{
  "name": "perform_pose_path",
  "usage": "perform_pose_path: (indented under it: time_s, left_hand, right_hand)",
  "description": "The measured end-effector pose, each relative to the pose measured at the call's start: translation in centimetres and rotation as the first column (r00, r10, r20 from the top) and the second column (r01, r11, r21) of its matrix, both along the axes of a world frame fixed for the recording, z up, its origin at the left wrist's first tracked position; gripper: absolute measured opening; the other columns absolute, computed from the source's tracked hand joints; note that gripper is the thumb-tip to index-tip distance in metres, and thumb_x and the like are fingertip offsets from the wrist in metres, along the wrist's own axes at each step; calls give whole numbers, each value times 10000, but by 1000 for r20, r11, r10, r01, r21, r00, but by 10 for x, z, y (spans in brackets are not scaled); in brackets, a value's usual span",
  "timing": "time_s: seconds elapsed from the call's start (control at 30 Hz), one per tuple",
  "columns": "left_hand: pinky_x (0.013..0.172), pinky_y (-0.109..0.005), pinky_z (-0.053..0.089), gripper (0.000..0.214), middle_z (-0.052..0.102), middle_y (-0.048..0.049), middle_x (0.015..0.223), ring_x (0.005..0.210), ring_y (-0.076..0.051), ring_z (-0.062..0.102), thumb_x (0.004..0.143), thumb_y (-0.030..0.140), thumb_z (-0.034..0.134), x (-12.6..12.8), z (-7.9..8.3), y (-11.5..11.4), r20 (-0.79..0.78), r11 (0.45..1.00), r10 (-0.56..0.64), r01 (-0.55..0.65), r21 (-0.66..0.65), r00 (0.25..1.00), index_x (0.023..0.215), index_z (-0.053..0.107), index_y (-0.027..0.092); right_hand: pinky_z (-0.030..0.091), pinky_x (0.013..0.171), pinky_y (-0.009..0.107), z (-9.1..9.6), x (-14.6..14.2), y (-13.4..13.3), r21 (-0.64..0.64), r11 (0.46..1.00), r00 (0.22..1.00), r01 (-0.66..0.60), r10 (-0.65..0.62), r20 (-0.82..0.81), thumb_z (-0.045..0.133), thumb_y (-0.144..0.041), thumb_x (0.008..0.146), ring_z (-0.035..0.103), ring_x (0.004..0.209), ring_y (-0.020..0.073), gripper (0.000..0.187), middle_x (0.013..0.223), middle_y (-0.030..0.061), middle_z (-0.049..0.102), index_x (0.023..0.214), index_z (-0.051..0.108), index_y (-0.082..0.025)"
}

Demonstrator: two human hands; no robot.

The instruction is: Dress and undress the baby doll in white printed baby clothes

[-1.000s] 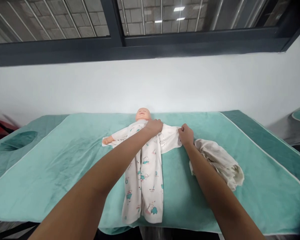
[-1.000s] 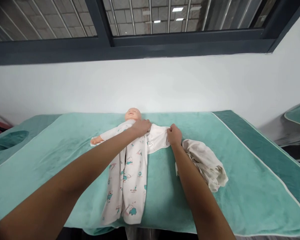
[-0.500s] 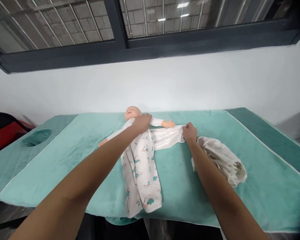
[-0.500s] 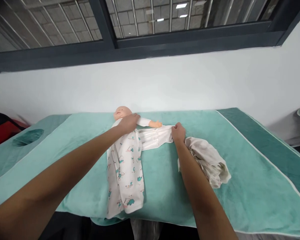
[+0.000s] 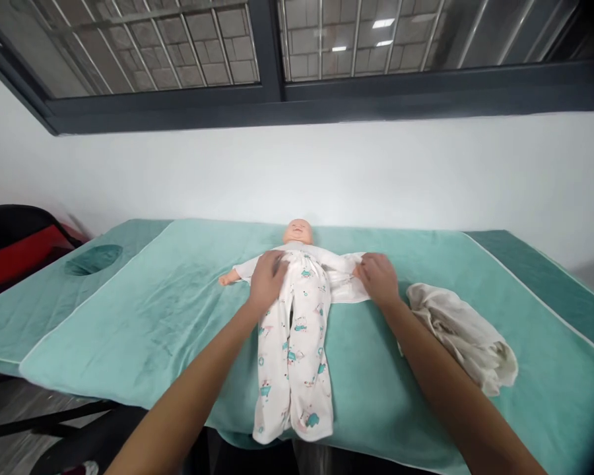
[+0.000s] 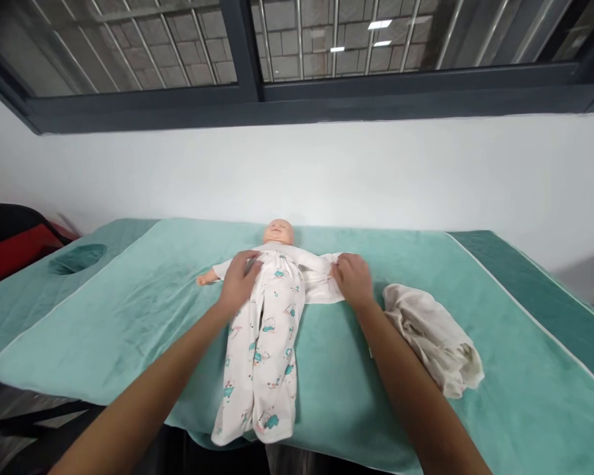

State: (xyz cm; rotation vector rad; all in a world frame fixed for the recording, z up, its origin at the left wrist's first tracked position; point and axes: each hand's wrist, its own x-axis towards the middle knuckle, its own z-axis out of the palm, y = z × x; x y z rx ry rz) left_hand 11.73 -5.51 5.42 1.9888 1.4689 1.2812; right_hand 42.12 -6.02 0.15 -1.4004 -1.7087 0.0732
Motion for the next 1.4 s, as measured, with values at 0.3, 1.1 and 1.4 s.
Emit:
perform_pose_path:
  time_s: [0.3, 1.1, 1.4]
  left_hand:
    - [1099, -415, 394, 344, 614, -82, 1314, 1241, -241, 545, 948, 398, 465, -39, -59, 2, 325, 986, 75, -22, -164, 943, 1205, 594, 210]
    - [995, -405, 463, 742, 630, -92, 1239, 1155, -286, 583, 597, 480, 835, -57, -50, -26, 667, 792, -286, 561, -239, 688, 1242, 555, 244]
    - [929, -359, 469, 672, 633, -60, 1147, 1104, -257, 588, 550, 345, 892, -56, -62, -18, 658, 855, -168, 441, -274, 734, 1118, 555, 224]
  right_hand:
    - [498, 785, 355, -14, -94, -2, -149, 909, 829, -390, 276, -486, 625, -401, 848, 555, 864, 184, 460, 1281, 82, 528, 1268, 511, -254]
    - [460, 681, 278, -8, -81, -1, -214, 831, 677, -514, 240, -696, 766, -423, 703, 558, 823, 161, 480, 1060, 18, 578, 1097, 557, -246]
    - [325, 600, 269, -2, -80, -14, -217, 868, 770, -447, 250, -587, 686, -514, 795, 399, 661, 139, 371, 681, -34, 438, 686, 502, -210]
